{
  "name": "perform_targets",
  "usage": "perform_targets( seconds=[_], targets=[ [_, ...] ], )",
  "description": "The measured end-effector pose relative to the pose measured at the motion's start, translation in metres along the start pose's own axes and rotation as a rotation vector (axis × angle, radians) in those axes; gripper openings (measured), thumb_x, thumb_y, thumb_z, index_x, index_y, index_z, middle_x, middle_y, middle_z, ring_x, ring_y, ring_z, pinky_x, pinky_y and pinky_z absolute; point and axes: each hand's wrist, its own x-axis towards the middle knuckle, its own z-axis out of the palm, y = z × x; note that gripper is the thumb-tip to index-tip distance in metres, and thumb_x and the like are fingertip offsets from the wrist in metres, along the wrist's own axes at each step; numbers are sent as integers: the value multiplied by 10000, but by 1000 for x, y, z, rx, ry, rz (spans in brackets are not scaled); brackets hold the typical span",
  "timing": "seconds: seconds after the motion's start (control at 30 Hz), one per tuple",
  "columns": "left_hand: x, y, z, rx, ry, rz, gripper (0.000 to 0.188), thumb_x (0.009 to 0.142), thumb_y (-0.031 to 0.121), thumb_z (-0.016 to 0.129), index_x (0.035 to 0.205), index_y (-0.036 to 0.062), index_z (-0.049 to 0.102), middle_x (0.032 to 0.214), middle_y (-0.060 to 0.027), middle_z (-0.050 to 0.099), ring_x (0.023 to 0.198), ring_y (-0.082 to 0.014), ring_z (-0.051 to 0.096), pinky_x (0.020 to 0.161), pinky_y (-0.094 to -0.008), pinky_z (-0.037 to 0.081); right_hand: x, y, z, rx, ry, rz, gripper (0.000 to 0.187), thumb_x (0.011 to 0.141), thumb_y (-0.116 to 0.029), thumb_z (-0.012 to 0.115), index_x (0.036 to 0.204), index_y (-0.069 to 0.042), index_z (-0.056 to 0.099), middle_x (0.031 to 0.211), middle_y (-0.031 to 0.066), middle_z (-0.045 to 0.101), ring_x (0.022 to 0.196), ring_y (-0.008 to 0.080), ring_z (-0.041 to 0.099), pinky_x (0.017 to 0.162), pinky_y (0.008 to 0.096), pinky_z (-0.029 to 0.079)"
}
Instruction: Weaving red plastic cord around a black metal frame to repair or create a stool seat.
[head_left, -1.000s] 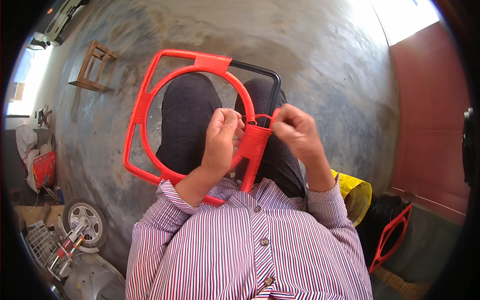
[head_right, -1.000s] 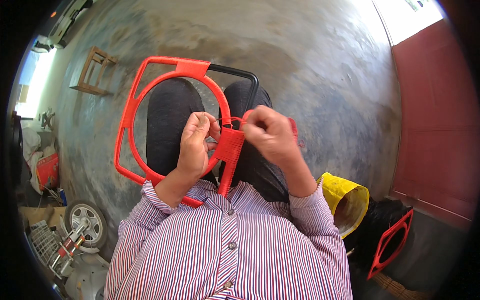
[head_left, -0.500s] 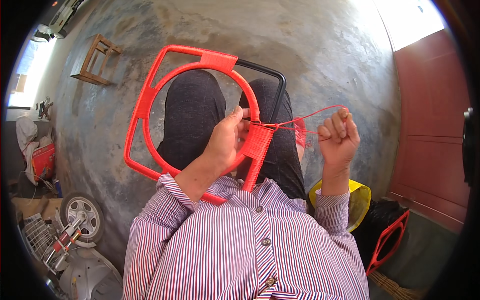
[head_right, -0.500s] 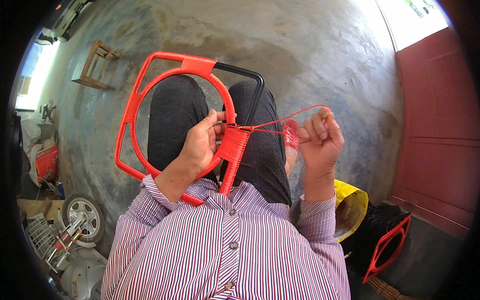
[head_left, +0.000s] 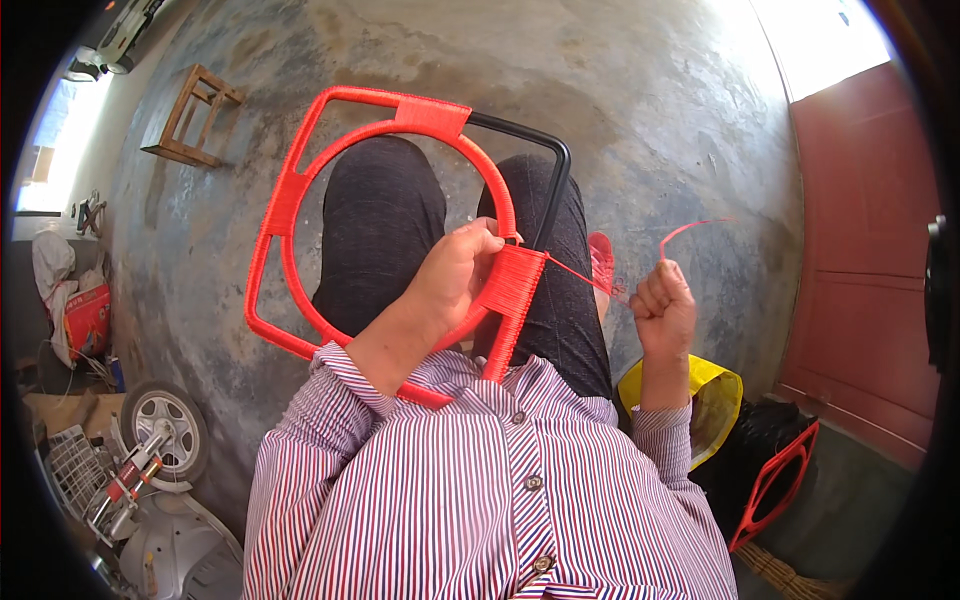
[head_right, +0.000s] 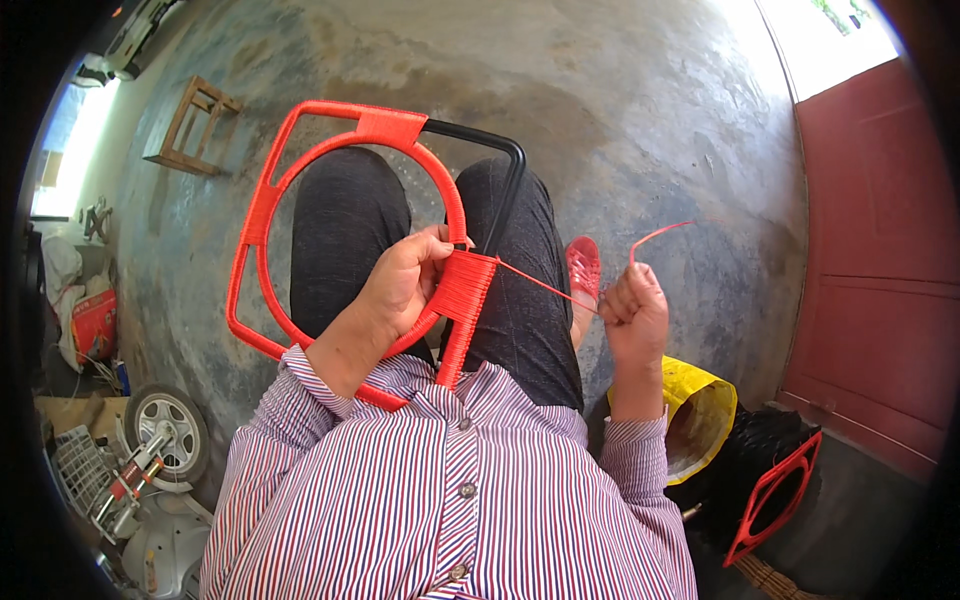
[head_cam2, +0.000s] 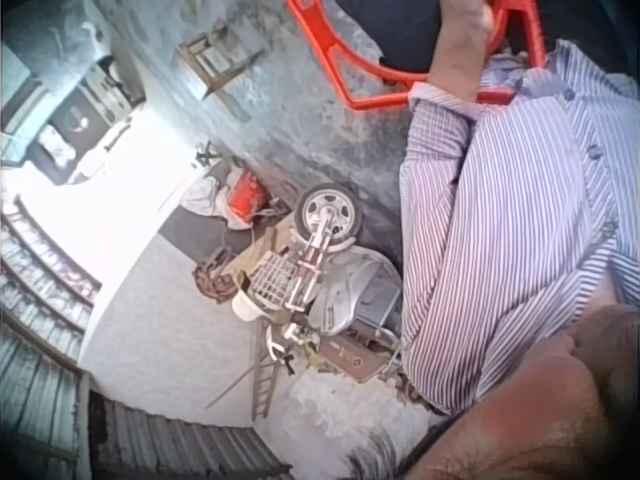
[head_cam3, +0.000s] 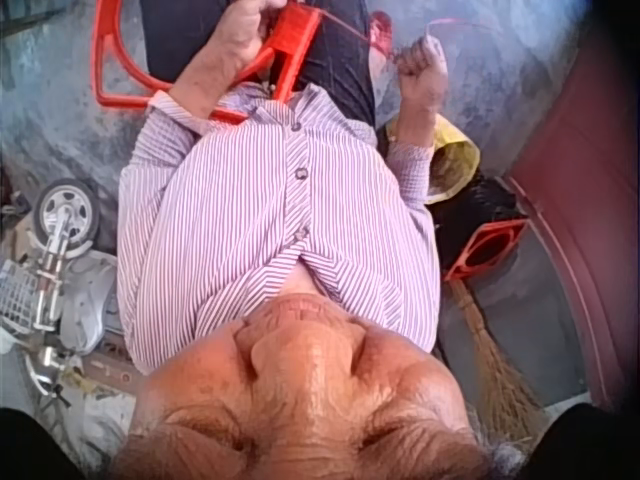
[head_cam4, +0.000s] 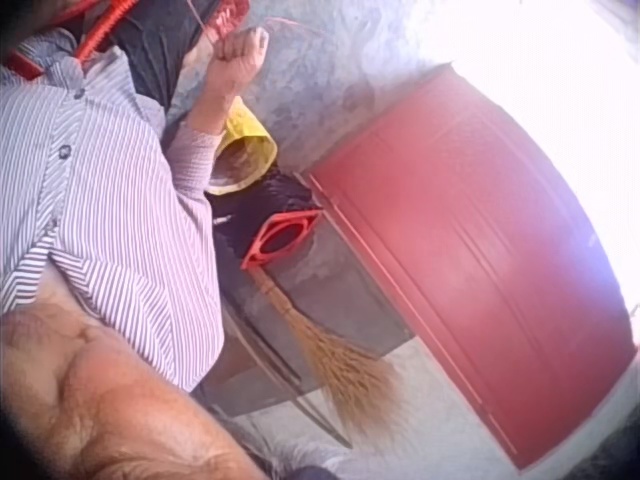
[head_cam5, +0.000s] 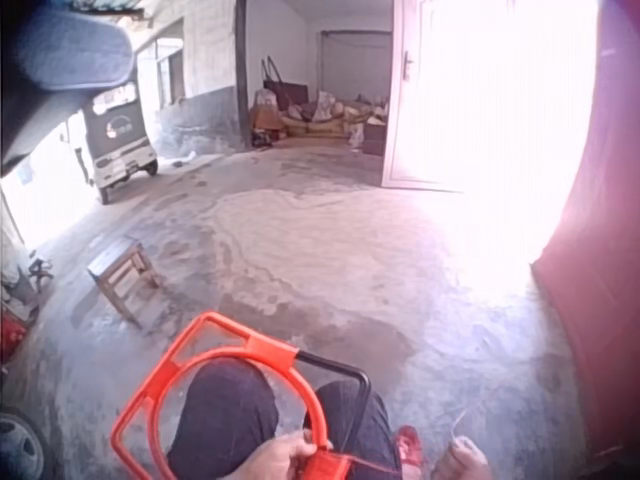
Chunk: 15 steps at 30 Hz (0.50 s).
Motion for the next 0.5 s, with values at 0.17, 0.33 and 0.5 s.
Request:
perform_targets(
  seconds=[0.17,0.33,0.5],
  targets=[
    [2,-4,-7,84,-33,-16,171,877,92,483,1002,28,581,918,-79,647,843,-171,635,844,-328,532,9,22,-23,-43,250,31,181,972,-145,546,798,-128,497,548,-71,290,445,50,238,423,230,214],
    [-5,-4,11,78,68,104,124,904,137,489,995,66,532,924,-42,595,814,-143,579,801,-315,518,43,6,24,29,146,-57,120,961,-133,555,846,-103,538,558,-65,304,464,41,240,430,237,205],
    [-9,-10,8,122,70,261,110,967,208,510,972,99,520,875,-7,534,782,-111,529,744,-294,513,29,19,126,-797,-138,-202,111,931,-153,606,869,-60,616,625,-6,530,511,75,455,476,258,382]
  ],
)
